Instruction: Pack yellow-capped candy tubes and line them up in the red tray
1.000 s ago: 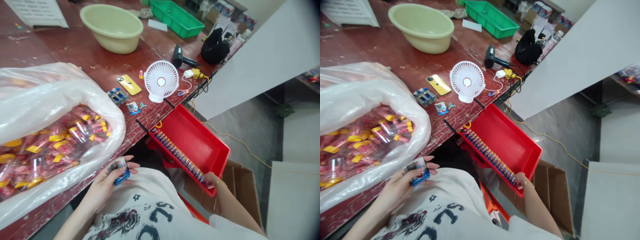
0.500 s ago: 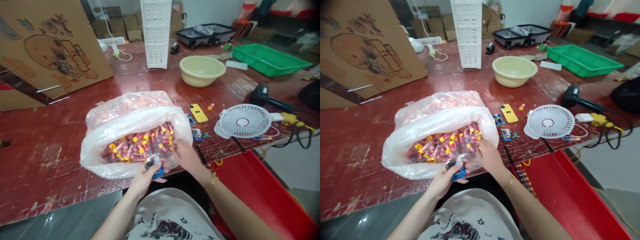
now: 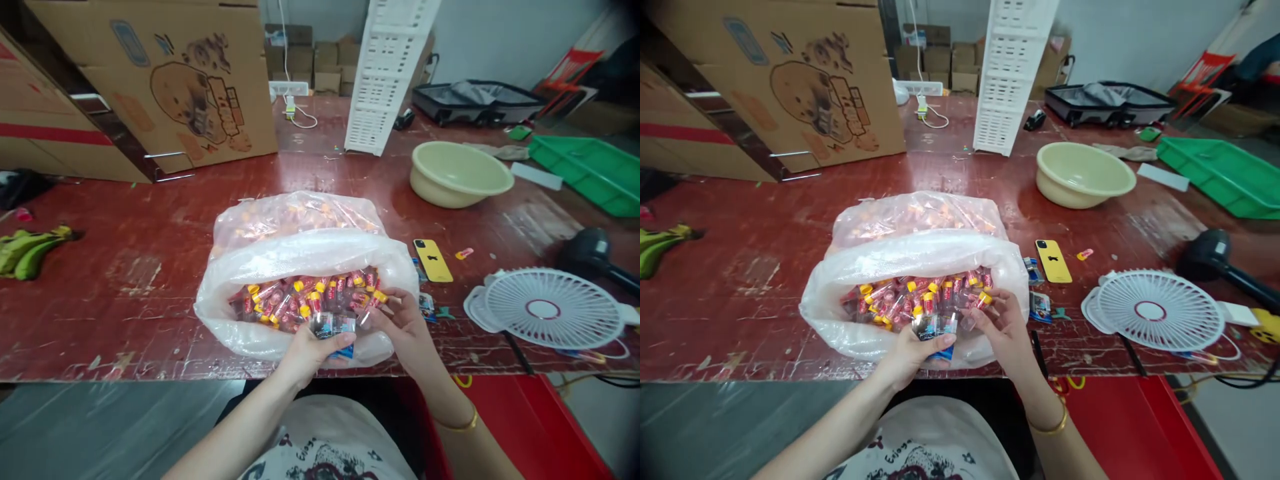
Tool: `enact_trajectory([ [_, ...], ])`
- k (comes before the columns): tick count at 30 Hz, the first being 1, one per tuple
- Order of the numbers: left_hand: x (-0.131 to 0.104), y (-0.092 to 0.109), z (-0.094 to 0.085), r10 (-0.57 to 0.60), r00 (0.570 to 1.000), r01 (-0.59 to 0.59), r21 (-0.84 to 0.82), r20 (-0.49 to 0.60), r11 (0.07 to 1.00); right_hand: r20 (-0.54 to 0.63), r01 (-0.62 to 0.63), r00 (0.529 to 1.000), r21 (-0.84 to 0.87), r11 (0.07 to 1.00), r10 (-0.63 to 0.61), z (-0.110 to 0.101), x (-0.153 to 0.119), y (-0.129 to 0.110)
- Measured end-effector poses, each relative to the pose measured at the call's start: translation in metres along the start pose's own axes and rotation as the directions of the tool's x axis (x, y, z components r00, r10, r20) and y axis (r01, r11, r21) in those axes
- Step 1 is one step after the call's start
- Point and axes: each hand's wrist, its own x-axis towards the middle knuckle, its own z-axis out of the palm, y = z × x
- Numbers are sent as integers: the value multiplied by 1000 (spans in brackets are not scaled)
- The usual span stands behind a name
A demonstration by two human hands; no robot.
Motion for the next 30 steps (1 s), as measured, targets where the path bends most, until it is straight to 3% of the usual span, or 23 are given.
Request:
enact_trajectory([
  [3,2,3,6,-3,999,1,40,33,999,-61,74,995,-11,997,-74,-2,-5,-15],
  [8,3,4,8,32,989,-53,145,143,988,-119,270,948,-192,943,-295,0,-10,-31],
  [12,2,5,9,13,995,-25,125,94,992,61,408,911,-265,873,-408,2,-9,-40],
  [16,1,5,12,24,998,-33,134,66,990,212,466,884,-363,806,-416,0,-3,-41],
  [20,2,4,12,31,997,-39,123,68,992,232,388,918,-360,848,-322,-2,3,-38],
  [24,2,1,10,26,991,-41,110,132,993,237,166,965,-214,963,-114,-6,11,-31],
  [27,1,-1,11,0,982,-3,16,188,1000,235,42,972,-147,988,-6,-6,10,-24],
  [30,1,-1,15,-33,986,50,-99,163,994,314,22,949,-115,993,15,1,-3,-14],
])
